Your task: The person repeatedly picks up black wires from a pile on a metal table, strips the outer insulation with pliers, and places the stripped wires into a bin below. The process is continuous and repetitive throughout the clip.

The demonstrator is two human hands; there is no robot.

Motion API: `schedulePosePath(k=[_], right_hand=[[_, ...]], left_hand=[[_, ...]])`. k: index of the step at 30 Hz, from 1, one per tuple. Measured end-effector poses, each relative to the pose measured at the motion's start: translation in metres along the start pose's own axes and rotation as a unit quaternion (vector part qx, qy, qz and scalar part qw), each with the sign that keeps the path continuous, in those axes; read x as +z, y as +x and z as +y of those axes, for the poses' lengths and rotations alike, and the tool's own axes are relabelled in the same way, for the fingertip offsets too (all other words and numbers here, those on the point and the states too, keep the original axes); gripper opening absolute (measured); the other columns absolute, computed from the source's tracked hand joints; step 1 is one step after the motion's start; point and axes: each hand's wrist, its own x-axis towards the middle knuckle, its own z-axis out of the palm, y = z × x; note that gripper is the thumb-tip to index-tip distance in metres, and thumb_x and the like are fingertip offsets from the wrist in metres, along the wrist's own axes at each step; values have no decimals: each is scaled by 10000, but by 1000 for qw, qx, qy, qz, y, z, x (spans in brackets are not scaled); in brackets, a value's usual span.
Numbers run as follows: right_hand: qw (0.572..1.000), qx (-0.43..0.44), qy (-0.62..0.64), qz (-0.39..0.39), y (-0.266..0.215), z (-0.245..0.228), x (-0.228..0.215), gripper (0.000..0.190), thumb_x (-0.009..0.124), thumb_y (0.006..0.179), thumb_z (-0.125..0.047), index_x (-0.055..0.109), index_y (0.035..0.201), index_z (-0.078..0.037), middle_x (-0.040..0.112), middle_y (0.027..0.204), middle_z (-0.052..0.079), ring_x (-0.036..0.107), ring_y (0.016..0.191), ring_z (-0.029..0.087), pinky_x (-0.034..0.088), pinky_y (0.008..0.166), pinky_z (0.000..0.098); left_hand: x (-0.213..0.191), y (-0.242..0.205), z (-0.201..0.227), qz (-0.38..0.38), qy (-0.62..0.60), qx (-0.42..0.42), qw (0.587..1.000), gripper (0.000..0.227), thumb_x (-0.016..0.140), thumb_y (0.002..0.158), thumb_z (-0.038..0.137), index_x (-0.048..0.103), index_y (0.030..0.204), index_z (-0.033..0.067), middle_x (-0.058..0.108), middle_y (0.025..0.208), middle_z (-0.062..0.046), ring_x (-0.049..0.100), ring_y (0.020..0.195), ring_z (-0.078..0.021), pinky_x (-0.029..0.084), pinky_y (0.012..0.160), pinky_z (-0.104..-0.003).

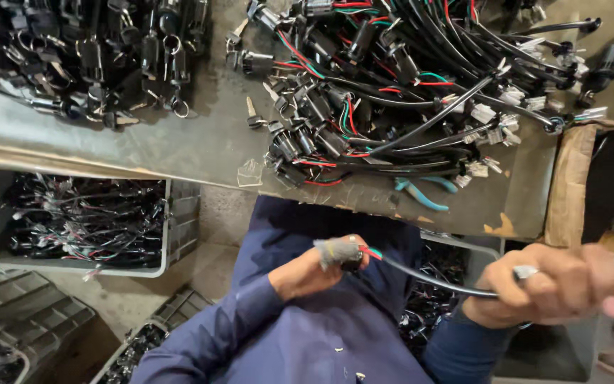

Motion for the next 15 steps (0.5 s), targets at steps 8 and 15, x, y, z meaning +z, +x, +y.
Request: schedulePosePath(k=[8, 15], right_hand=[[959, 282, -30, -14, -31, 68, -11, 161, 626, 928, -163, 486, 854, -135, 500, 758, -6, 371, 536, 153, 300, 503, 370], [944, 75, -291, 134, 16, 66, 17, 362, 561, 1133, -318, 508, 879, -66, 505, 700, 28, 425, 600, 137, 402, 656, 304]], left_hand=[[-22, 50, -38, 130, 415, 164, 885, 186, 522, 1003, 173, 632, 979, 25, 607, 950, -82, 569, 918, -209, 471, 826, -330], [42, 4, 45, -13, 552, 243, 798, 384, 668, 920, 182, 602, 1274, 48, 584, 1254, -140, 544, 1213, -325, 434, 1056, -430]])
